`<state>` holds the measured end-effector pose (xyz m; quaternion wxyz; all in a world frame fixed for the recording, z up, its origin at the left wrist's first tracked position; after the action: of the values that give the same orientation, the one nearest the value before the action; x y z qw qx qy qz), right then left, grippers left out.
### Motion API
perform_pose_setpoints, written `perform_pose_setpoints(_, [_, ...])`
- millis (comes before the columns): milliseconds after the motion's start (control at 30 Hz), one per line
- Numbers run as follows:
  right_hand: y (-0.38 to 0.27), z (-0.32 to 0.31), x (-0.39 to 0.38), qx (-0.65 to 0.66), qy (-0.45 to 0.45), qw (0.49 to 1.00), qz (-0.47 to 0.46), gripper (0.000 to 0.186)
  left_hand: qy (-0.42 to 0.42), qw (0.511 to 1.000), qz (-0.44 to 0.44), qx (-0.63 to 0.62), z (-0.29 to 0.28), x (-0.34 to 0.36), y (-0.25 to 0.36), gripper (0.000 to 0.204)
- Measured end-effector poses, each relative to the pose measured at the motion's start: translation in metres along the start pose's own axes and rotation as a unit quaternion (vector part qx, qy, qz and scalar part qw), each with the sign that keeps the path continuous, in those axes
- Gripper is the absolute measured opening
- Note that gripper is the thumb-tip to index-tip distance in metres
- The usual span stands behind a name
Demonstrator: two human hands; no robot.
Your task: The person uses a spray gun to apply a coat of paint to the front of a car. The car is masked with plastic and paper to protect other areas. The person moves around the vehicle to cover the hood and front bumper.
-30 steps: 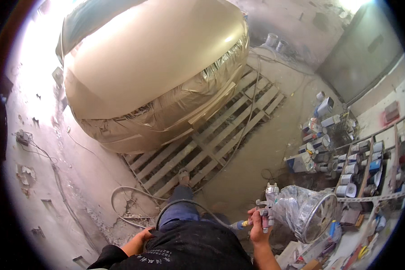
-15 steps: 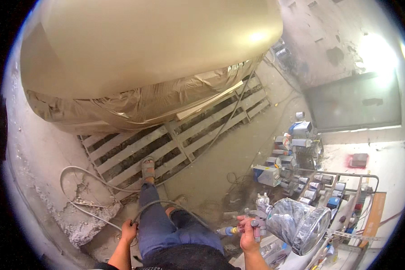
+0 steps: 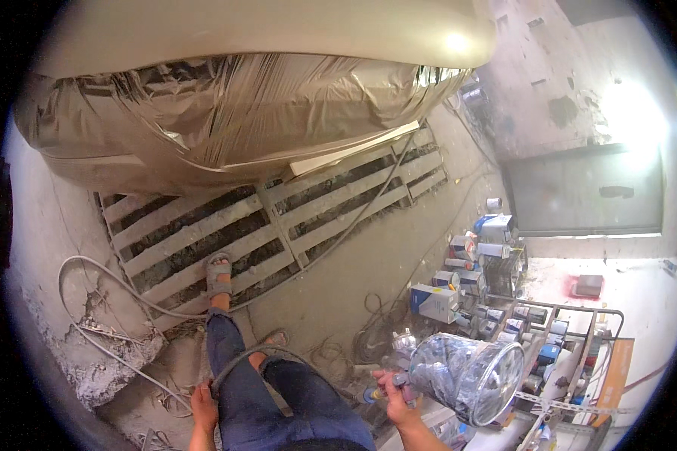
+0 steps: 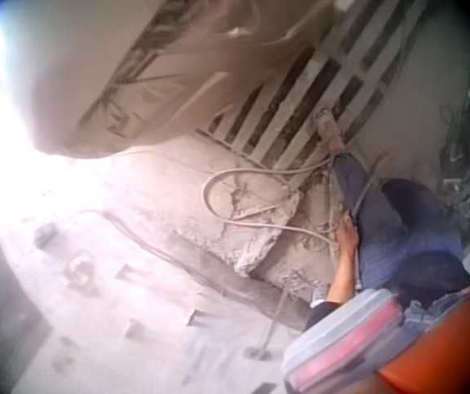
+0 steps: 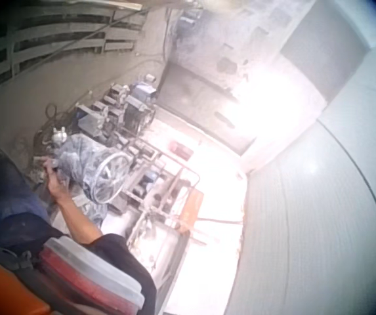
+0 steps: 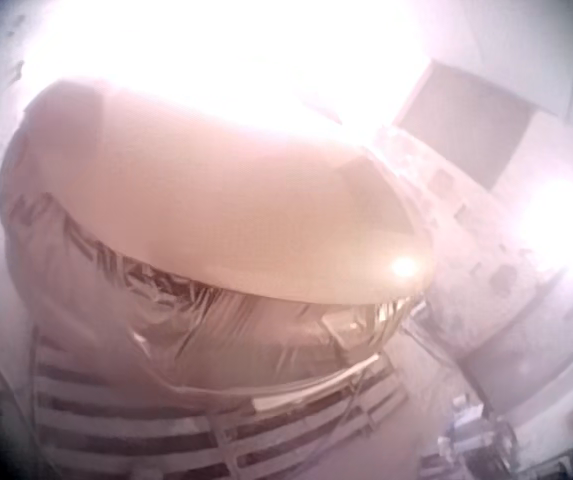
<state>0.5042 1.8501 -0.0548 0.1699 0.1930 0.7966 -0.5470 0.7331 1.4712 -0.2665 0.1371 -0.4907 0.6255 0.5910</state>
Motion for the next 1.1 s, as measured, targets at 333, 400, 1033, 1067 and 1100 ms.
perform_pose_setpoints(333, [-0.034,0.007,-0.011,0.017,-0.025,0.996,-0.078,0.019,-0.013,0.988,0.014,0.150,-0.011,-0.009,0.007,0.034])
perform_pose_setpoints(400, [-0.049,0.002,-0.013,0.021,-0.004,0.997,-0.078,0.018,-0.055,0.981,-0.053,0.178,-0.017,0.000,-0.019,0.033])
perform_pose_setpoints(1033, [-0.184,-0.010,-0.014,0.144,0.071,0.984,-0.076,0.017,-0.139,0.965,-0.076,0.210,-0.074,0.008,0.124,0.031])
perform_pose_setpoints(1067, [-0.194,-0.004,-0.007,0.136,0.053,0.985,-0.091,0.018,-0.125,0.960,-0.071,0.242,-0.082,0.017,0.110,0.033])
perform_pose_setpoints(1100, [-0.202,-0.005,-0.007,0.123,0.045,0.986,-0.108,0.018,-0.122,0.951,-0.064,0.275,-0.084,0.016,0.110,0.034])
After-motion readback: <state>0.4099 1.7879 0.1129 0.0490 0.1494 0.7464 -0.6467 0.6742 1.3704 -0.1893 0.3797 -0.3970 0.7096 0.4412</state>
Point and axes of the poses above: each hand's wrist, its own x-axis towards the middle knuckle, its own z-axis out of the palm, y = z × x, the point moved 10 cm from there along x, towards the middle knuckle, and after that the axes turned 1 degree about -x, right-handed, at the moved point
